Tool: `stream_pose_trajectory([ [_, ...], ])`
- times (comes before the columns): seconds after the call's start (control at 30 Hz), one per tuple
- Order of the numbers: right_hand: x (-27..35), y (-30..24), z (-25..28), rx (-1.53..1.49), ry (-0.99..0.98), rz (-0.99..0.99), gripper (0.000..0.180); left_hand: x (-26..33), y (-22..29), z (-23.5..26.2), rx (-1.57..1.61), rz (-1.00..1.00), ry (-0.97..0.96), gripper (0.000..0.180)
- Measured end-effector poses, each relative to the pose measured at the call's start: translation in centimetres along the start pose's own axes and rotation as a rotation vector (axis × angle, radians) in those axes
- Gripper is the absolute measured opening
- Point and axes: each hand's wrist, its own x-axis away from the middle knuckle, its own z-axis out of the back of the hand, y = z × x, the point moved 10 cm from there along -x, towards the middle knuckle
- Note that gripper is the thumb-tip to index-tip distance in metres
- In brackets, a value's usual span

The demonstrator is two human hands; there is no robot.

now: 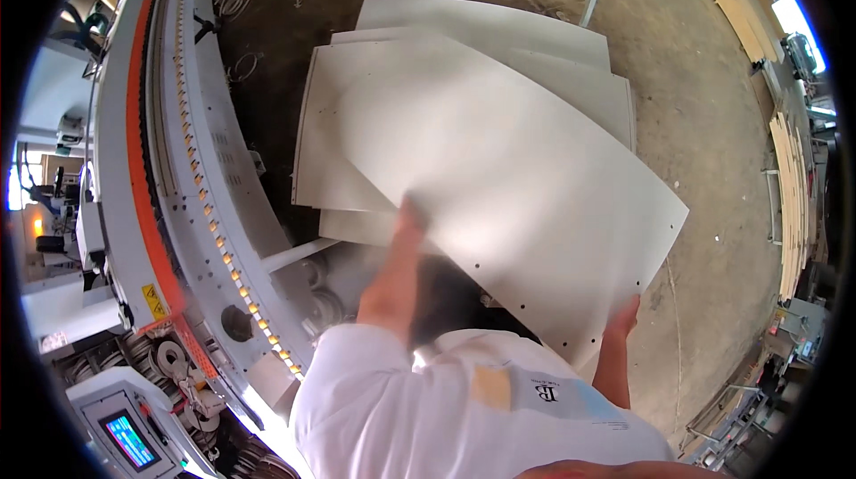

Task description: The person picks up wood panels from a stack, places them onto a work surface, and uses an air nozzle to blow dust off the panels and the machinery components.

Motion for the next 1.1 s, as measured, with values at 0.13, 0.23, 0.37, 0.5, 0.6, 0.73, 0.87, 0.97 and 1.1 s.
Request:
stream_pose_trajectory([
  [0.13, -0.8, 1.4, 3.1, -0.035, 0.012, 0.050, 0.069, 3.5, 1.6, -0.9, -0.087, -0.004, 0.164, 0.071],
  [0.23, -2.0, 1.6, 3.5, -0.112, 0.010, 0.054, 0.064, 5.2, 1.5, -1.3, -0.073, -0.020, 0.131, 0.070],
  [0.37, -4.1, 1.7, 6.1, -0.196, 0.055, 0.118, 0.059, 11.4, 1.6, -5.3, -0.171, 0.014, -0.002, 0.068],
  [0.5, -6.0, -1.4, 5.4, -0.118, -0.042, 0.049, 0.061, 15.2, 0.7, -2.6, 0.068, -0.072, 0.128, 0.060],
  [0.6, -7.4, -3.2, 4.1, -0.169, -0.186, 0.005, 0.062, 20.6, 0.6, -2.5, 0.170, -0.143, 0.102, 0.056],
  [0.73, -13.3, -2.8, 1.6, -0.193, -0.434, -0.096, 0.062, 23.8, -1.1, 2.0, -0.009, -0.405, -0.032, 0.059],
  [0.87, -15.6, -3.8, -2.3, -0.127, -0.580, -0.117, 0.060, 27.5, -3.6, 9.2, 0.110, -0.673, -0.066, 0.058],
  [0.97, -14.2, -6.5, -5.2, 0.020, -0.612, -0.074, 0.058, 31.0, -7.1, 14.1, 0.339, -0.732, -0.049, 0.056],
  [1.1, -12.9, -7.6, -8.9, 0.116, -0.744, -0.013, 0.056, 41.9, -11.6, 13.8, 0.777, -0.572, 0.121, 0.046],
])
